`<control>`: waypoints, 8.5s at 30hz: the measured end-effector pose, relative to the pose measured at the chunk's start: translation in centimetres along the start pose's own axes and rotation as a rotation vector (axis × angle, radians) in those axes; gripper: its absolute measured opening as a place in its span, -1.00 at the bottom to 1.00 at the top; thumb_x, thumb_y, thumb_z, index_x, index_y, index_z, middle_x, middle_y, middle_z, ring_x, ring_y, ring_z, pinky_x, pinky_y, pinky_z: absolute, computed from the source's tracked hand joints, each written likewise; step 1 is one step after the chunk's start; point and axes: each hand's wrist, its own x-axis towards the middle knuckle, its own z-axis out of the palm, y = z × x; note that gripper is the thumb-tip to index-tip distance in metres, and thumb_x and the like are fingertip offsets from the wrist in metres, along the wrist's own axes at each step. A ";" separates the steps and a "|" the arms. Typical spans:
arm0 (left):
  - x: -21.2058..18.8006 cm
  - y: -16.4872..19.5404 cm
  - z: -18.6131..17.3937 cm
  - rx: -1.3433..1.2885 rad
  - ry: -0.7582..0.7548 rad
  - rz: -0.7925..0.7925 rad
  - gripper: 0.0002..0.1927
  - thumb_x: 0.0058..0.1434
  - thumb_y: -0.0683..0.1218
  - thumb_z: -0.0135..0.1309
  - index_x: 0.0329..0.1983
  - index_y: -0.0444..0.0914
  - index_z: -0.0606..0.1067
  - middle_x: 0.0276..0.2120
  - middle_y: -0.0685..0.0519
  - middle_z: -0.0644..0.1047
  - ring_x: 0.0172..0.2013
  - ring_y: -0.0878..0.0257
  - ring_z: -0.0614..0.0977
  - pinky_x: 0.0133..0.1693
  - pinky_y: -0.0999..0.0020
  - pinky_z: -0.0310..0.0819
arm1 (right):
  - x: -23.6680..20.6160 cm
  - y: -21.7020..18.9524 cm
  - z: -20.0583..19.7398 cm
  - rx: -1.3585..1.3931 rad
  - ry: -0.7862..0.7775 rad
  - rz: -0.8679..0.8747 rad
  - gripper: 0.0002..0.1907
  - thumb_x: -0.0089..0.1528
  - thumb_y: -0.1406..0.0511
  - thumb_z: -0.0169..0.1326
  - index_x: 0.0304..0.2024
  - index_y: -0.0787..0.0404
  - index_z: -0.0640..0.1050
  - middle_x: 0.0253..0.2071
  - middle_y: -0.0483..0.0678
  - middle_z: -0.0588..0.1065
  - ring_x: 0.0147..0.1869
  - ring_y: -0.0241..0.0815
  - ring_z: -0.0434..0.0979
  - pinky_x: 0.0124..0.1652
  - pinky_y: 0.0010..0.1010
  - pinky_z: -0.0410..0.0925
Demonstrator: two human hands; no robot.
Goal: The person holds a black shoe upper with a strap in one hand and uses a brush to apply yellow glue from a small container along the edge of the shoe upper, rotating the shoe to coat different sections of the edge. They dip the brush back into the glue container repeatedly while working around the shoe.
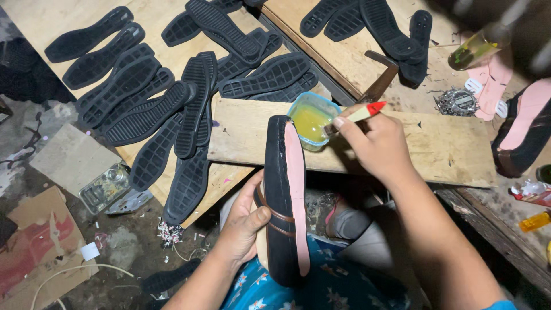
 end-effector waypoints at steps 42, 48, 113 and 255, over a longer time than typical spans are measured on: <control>1.2 0.9 1.9 0.318 0.028 0.046 -0.06 0.04 -0.03 0.37 0.45 -0.39 0.24 0.18 -0.10 0.51 0.15 0.14 0.56 0.20 0.19 0.45 | -4.4 -1.0 1.1 0.576 0.166 -0.013 -0.82 0.46 0.33 0.02 -0.01 0.37 0.47 -0.19 0.00 0.56 -0.15 -0.29 0.59 -0.06 -0.46 0.48; 1.1 1.4 1.9 0.349 0.054 0.011 -0.06 0.01 -0.01 0.37 0.43 -0.40 0.25 0.11 -0.14 0.54 0.05 0.14 0.62 0.09 0.19 0.55 | -4.9 0.0 1.9 0.619 0.105 -0.023 -0.81 0.45 0.35 0.03 0.03 0.39 0.45 -0.16 0.01 0.56 -0.13 -0.30 0.58 -0.04 -0.47 0.47; 1.2 1.7 3.2 0.511 0.065 0.029 -0.16 0.04 -0.07 0.34 0.39 -0.38 0.32 0.13 -0.09 0.55 0.10 0.21 0.59 0.17 0.26 0.47 | -6.4 -1.2 1.2 0.553 0.070 -0.178 -0.84 0.47 0.42 -0.01 0.08 0.40 0.42 -0.06 0.05 0.55 0.00 -0.26 0.60 0.08 -0.46 0.46; 1.7 0.7 4.2 0.253 0.148 -0.047 -0.30 0.21 -0.10 0.20 0.40 -0.37 0.31 0.05 -0.11 0.58 -0.03 0.20 0.64 0.03 0.25 0.57 | -8.6 -2.3 -0.1 0.244 0.002 -0.378 -0.82 0.37 0.44 0.09 0.02 0.27 0.44 0.08 0.16 0.56 0.13 -0.06 0.63 0.16 -0.32 0.49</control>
